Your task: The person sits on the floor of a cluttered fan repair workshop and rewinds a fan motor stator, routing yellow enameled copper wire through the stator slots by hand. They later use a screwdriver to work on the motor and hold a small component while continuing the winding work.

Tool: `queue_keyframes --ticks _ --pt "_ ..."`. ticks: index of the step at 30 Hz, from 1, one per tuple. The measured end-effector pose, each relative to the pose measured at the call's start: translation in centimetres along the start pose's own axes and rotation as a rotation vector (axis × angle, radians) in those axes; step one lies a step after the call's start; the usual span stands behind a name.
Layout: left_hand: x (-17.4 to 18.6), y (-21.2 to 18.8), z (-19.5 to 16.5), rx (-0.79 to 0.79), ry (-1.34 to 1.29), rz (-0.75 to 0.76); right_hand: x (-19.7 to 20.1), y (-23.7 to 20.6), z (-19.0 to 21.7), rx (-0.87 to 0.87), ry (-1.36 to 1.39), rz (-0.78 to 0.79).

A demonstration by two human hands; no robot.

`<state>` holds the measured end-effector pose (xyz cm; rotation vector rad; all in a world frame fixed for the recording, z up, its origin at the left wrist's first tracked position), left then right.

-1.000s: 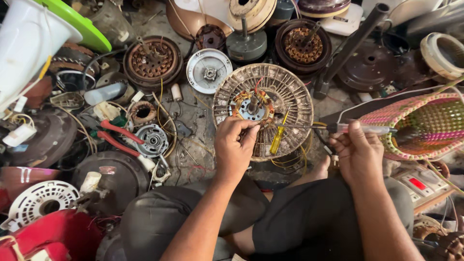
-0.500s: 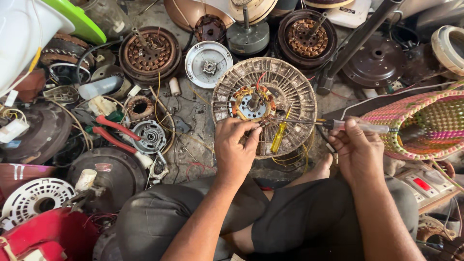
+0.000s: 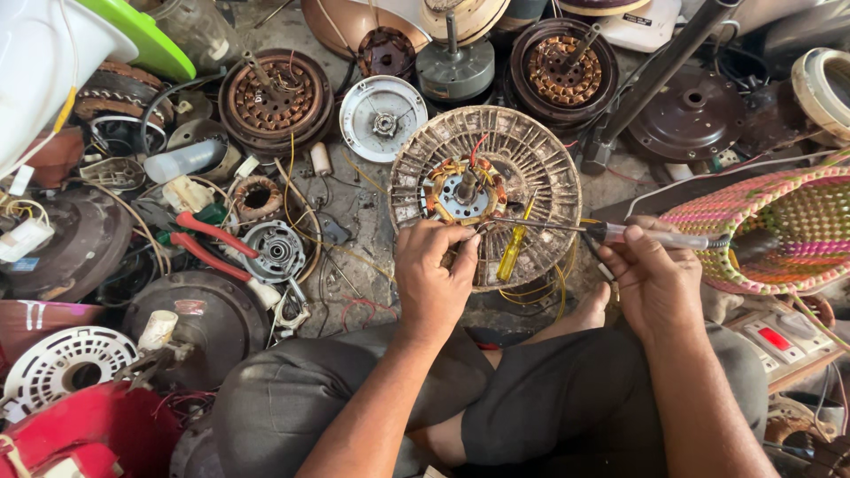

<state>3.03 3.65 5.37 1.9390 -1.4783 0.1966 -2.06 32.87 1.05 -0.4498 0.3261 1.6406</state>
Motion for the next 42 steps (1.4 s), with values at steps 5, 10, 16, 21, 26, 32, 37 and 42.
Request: queue_keyframes --ticks 5,10,16,21,26,32,37,42 --pt "-0.1 -0.11 0.06 0.006 -0.01 -0.006 0.11 -0.06 0.08 0.031 0.021 0.024" --pt "-0.12 -0.07 -0.03 -0.001 -0.017 0.002 0.06 -0.13 0.13 0.031 0.012 0.018" --pt "-0.04 -0.11 -0.27 -0.002 -0.018 0.011 0.02 -0.09 0.16 0.034 0.019 0.017" --pt "-0.09 -0.09 -0.17 0.006 -0.018 0.025 0.04 -0.1 0.12 0.028 -0.004 -0.001" --pt "-0.26 -0.11 -0.04 0.026 -0.006 0.031 0.01 -0.09 0.16 0.032 0.002 0.007" --pt "-0.33 -0.16 0.06 0.034 -0.006 0.033 -0.07 -0.1 0.15 0.028 0.008 0.015" --pt "-0.33 -0.13 0.16 0.034 0.006 0.043 -0.37 -0.12 0.35 0.029 -0.015 0.012" --pt "-0.25 -0.17 0.04 0.036 0.015 0.051 -0.67 -0.32 0.58 0.057 -0.02 0.022"
Point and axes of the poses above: each hand's wrist, its own y-axis towards the middle knuckle, its own x-axis out of the back of the hand, z = x × y, the point moved 4 cm from there along y, towards the middle knuckle, and after that the axes turned 14 degrees about z, right-handed, at the moved point
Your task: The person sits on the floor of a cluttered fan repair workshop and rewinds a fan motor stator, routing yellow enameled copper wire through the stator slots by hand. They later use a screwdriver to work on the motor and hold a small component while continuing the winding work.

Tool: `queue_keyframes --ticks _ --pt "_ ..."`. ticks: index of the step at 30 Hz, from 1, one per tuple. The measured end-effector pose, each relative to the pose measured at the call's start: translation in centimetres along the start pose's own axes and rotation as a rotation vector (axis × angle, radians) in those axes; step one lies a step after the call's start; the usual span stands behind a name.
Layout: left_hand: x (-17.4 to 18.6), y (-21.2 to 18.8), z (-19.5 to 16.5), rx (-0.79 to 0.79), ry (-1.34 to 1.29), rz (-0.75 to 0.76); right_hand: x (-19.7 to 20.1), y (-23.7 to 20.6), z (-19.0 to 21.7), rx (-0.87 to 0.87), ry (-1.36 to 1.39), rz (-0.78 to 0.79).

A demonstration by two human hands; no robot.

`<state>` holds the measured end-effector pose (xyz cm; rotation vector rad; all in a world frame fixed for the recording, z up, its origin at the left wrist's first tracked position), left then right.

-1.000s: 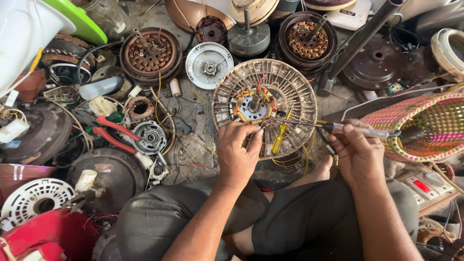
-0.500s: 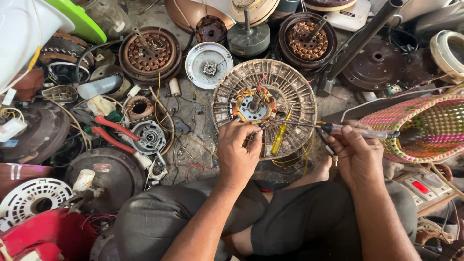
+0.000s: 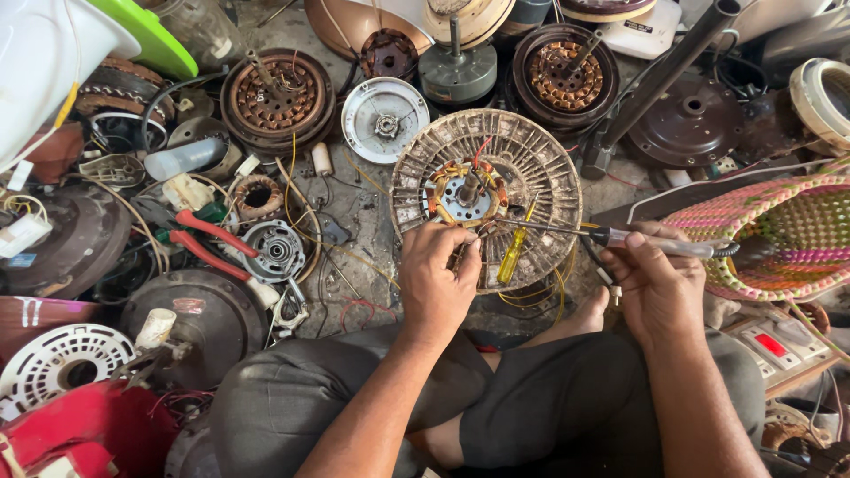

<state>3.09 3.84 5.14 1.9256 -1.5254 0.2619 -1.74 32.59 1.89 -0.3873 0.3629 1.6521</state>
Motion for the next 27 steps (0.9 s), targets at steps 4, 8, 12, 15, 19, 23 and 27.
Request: queue_keyframes --ticks 4,8,12,15,19,23,27 --pt "0.06 -0.03 -0.25 -0.027 0.008 -0.002 -0.11 -0.21 0.18 0.037 0.001 0.022" --pt "0.05 -0.04 -0.23 -0.034 0.015 -0.01 -0.09 -0.15 0.28 0.047 0.02 0.035" --pt "-0.15 0.02 0.04 -0.014 0.028 0.013 0.06 -0.12 0.26 0.05 0.031 0.033" --pt "-0.19 -0.07 0.07 -0.017 0.035 0.008 0.13 -0.11 0.13 0.042 0.021 0.043" --pt "-0.2 -0.04 0.08 -0.011 0.031 0.012 0.15 -0.06 0.04 0.033 0.011 0.041" --pt "-0.09 -0.01 -0.03 -0.015 0.025 0.007 0.0 -0.1 0.17 0.035 0.037 0.042" --pt "-0.01 0.04 -0.14 -0.025 0.021 0.001 -0.06 -0.11 0.24 0.032 0.027 0.038"
Point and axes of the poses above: each hand's wrist, its own y-axis towards the middle knuckle, its own x-axis out of the back of the hand, z = x × y, the point moved 4 cm from there along y, towards the middle knuckle, and after that the axes turned 14 degrees about z, right-handed, at the moved point
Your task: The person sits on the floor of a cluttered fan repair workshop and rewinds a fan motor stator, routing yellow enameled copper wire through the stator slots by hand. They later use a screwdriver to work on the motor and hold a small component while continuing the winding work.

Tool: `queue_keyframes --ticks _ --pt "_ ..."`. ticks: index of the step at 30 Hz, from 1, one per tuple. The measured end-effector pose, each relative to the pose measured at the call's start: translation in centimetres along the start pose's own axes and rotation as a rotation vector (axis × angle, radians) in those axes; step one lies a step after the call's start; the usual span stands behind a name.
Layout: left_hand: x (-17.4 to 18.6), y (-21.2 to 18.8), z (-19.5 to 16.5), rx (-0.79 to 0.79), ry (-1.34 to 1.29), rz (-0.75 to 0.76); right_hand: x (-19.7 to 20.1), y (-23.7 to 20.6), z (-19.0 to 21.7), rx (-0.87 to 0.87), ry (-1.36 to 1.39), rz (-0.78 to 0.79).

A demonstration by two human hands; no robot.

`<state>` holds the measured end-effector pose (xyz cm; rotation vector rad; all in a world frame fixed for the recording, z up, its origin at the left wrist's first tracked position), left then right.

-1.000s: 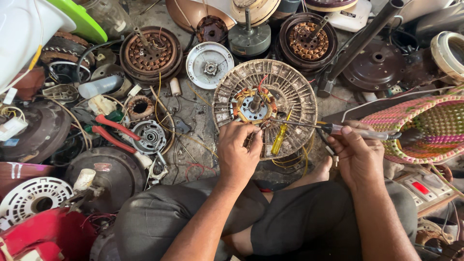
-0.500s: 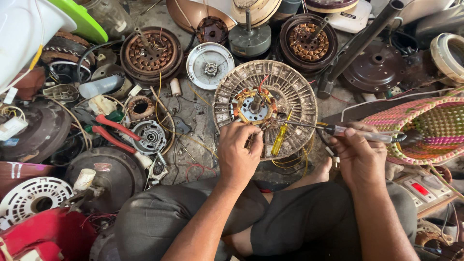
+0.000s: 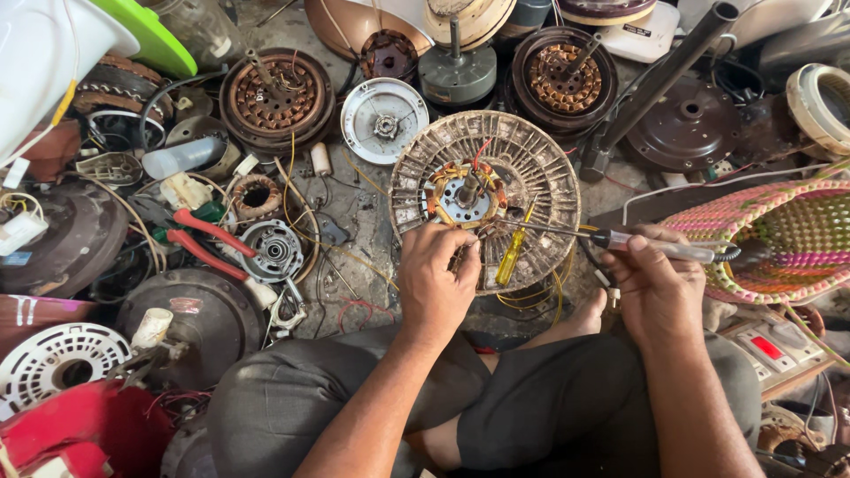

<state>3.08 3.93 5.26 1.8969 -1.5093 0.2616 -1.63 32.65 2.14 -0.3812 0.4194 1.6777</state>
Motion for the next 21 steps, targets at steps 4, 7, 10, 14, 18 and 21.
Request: queue_keyframes --ticks 4,7,10,14,18,21 --pt "0.0 0.1 0.1 0.005 -0.003 0.007 0.0 0.1 -0.1 -0.007 -0.024 -0.004" --pt "0.1 0.1 0.0 -0.007 -0.009 0.002 -0.1 0.0 -0.1 -0.002 -0.033 -0.004" --pt "0.0 0.0 0.1 -0.01 -0.003 0.001 -0.4 0.0 0.0 0.007 -0.045 0.006" --pt "-0.2 0.1 0.3 0.008 0.008 0.017 -0.8 0.0 0.3 0.019 -0.084 0.028" --pt "-0.3 0.0 0.3 0.001 0.015 0.014 -1.1 -0.2 0.4 0.038 -0.081 0.061" --pt "-0.3 -0.1 0.3 0.009 0.004 0.01 -1.0 -0.2 0.5 0.037 -0.074 0.065"
Point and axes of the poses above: each hand's wrist, its own y-axis towards the middle knuckle, its own x-axis out of the back of the hand, z = x × y, the point moved 4 cm from there along y, towards the middle knuckle, and after that the axes turned 14 degrees about z, right-handed, at the moved point
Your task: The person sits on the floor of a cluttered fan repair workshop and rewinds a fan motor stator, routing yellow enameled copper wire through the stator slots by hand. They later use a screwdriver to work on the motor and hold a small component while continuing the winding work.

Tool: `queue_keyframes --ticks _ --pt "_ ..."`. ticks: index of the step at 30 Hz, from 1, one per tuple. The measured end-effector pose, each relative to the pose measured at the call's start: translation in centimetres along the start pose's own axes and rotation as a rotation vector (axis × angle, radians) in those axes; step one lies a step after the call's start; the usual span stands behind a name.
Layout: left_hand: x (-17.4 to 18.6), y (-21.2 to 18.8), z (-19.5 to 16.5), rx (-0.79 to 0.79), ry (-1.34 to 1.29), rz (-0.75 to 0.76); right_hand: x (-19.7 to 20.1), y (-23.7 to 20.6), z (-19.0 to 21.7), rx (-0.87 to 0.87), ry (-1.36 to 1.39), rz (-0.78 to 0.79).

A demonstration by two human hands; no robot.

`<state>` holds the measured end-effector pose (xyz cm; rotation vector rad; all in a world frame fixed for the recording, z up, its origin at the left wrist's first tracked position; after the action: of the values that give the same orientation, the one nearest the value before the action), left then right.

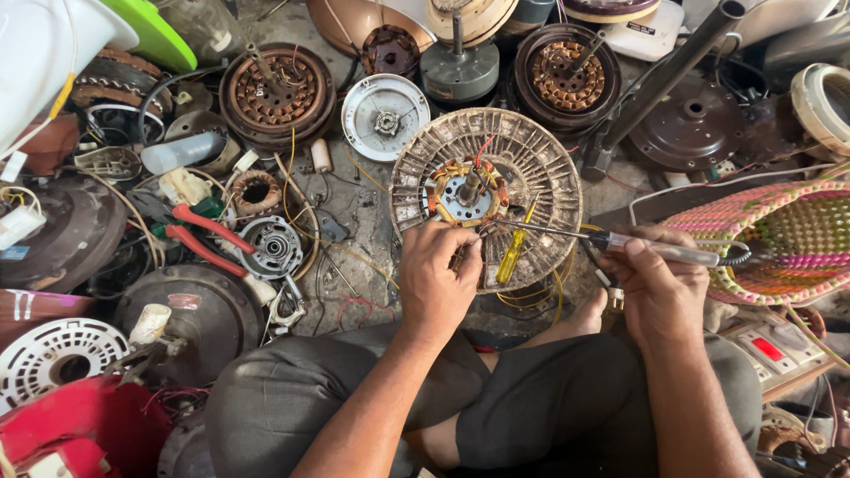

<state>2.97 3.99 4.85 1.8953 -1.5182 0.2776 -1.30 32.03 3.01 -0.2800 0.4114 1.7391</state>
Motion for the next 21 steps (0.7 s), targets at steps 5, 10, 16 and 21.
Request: queue_keyframes --ticks 5,10,16,21 --pt "0.13 0.06 -0.03 -0.006 0.004 -0.026 0.04 0.01 -0.06 -0.002 0.018 -0.001" --pt "0.07 0.13 -0.11 -0.011 -0.001 -0.013 -0.04 0.04 -0.04 -0.003 0.013 -0.006" --pt "0.07 0.07 -0.19 -0.022 0.001 -0.02 -0.15 0.12 0.04 -0.012 0.01 -0.018" --pt "-0.27 0.23 -0.18 -0.025 0.013 -0.021 -0.17 0.15 0.04 -0.016 -0.002 -0.021"
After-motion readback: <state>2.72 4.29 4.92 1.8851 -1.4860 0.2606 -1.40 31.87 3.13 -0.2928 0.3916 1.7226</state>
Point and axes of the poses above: each hand's wrist, its own y-axis towards the middle knuckle, its own x-axis out of the back of the hand, z = x × y, the point moved 4 cm from there along y, towards the middle knuckle, and after that the axes turned 14 degrees about z, right-handed, at the moved point
